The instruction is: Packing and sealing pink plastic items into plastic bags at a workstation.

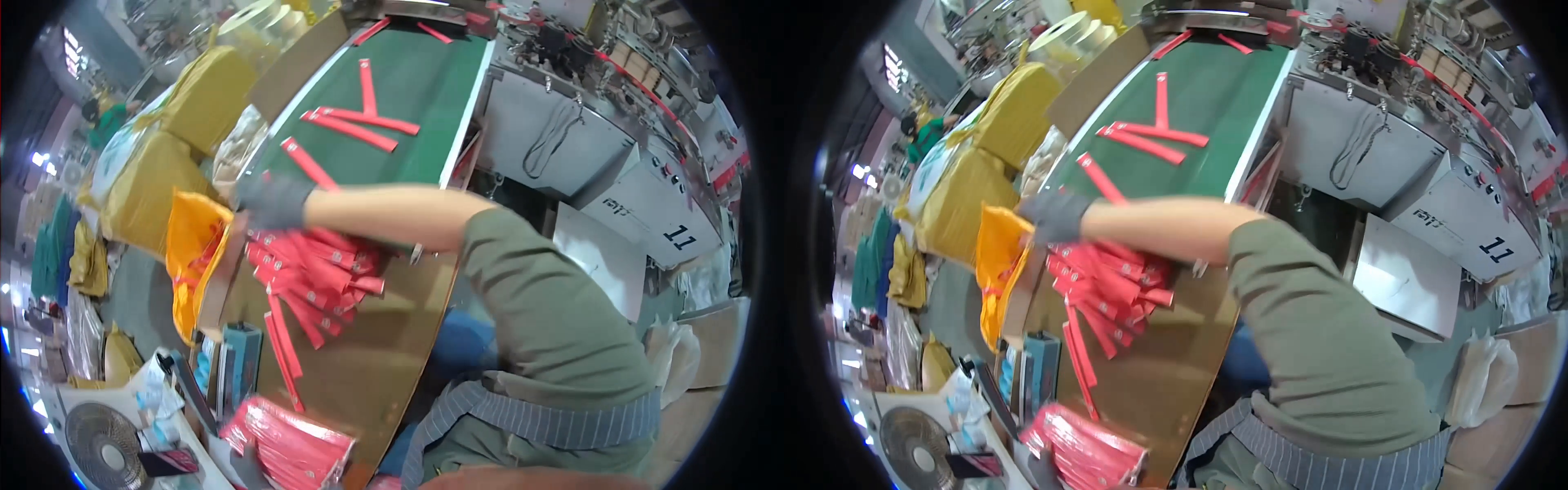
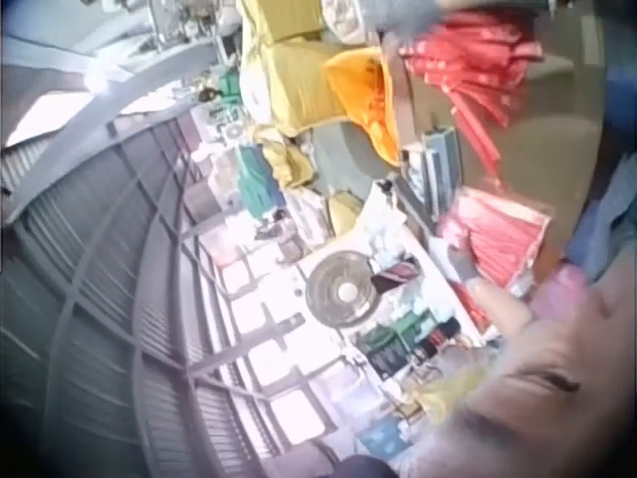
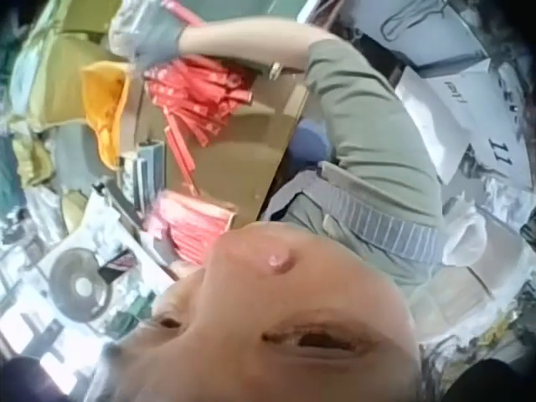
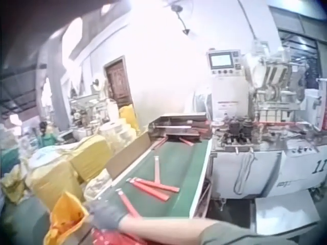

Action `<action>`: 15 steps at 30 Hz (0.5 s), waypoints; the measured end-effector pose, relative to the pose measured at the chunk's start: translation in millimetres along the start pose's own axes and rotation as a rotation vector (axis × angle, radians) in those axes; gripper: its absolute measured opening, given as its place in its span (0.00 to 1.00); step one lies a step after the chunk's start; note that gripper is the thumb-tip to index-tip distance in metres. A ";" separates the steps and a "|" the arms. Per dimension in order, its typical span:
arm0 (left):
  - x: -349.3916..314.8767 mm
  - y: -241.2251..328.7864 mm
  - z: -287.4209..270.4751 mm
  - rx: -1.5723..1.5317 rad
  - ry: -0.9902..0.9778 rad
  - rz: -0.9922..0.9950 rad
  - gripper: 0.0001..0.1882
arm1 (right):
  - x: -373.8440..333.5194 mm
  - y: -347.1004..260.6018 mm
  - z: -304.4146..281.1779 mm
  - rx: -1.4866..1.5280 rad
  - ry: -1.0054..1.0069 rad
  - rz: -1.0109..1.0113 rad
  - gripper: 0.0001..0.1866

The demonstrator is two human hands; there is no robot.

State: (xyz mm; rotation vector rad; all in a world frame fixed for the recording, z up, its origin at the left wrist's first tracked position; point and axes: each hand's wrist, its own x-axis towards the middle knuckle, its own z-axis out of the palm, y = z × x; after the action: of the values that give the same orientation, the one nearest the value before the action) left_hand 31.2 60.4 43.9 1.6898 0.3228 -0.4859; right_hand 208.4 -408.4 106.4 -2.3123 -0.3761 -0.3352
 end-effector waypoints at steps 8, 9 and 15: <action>85.3 -29.2 173.0 1.088 0.452 0.430 0.32 | -73.8 356.4 -241.6 -0.803 0.551 0.743 0.25; 99.0 -24.9 202.8 1.074 0.487 0.405 0.32 | -91.1 393.0 -263.7 -0.915 0.607 0.754 0.29; 121.3 -64.9 231.8 0.592 0.497 0.347 0.31 | -64.2 411.2 -300.2 -0.902 0.628 1.124 0.23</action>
State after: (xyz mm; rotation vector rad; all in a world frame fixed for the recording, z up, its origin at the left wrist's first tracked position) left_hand 74.7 -163.1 -100.5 2.3866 0.2437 0.1277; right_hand 261.6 -912.0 22.8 -2.5944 1.6066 -0.6783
